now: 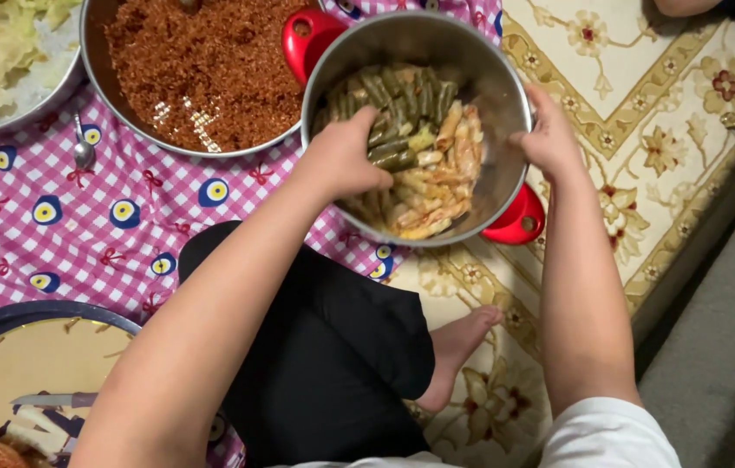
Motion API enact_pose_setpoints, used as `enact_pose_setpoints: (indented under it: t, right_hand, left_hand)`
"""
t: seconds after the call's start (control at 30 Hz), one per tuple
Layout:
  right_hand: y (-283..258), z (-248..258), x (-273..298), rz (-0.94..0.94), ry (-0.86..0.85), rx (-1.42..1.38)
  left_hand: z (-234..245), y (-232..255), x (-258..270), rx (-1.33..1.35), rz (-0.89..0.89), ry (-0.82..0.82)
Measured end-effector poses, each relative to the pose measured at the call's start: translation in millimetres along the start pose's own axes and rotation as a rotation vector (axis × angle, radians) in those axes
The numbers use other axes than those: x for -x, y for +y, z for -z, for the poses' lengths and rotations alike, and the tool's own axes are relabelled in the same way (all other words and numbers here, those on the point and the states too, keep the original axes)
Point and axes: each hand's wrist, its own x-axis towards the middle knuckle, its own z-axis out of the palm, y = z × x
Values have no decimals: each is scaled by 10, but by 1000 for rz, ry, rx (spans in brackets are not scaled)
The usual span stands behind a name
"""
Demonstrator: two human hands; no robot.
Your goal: The person sits on the floor and makes stuffed grape leaves: they lay grape leaves on a plate, spoon rice filling onto each leaf, roll the leaves around the filling by hand, and place the rolled leaves into a pot alongside already rolled ones. Another person works on the filling bowl nearby.
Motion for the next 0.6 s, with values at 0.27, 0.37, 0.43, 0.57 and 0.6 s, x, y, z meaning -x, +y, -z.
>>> enact_pose_setpoints:
  t: [0.27,0.37,0.43,0.57,0.6]
  right_hand:
    - [-211,-371,402,-54,-99,-69]
    - [-265,-442,507,-16,-92,-41]
    - [-313,-445,522,-10,-86,-35]
    - [-376,-471,510,-115,-59,-62]
    - [-377,-480,534,-140,-46,-58]
  left_hand:
    - [56,-147,484,-213,167,-255]
    - [-73,-165,560,-231,147,-235]
    - [-246,-135,546,-229,106,-193]
    - [-472,-13,453,-215,67,-63]
    - [-492,39,444,-222,64,-32]
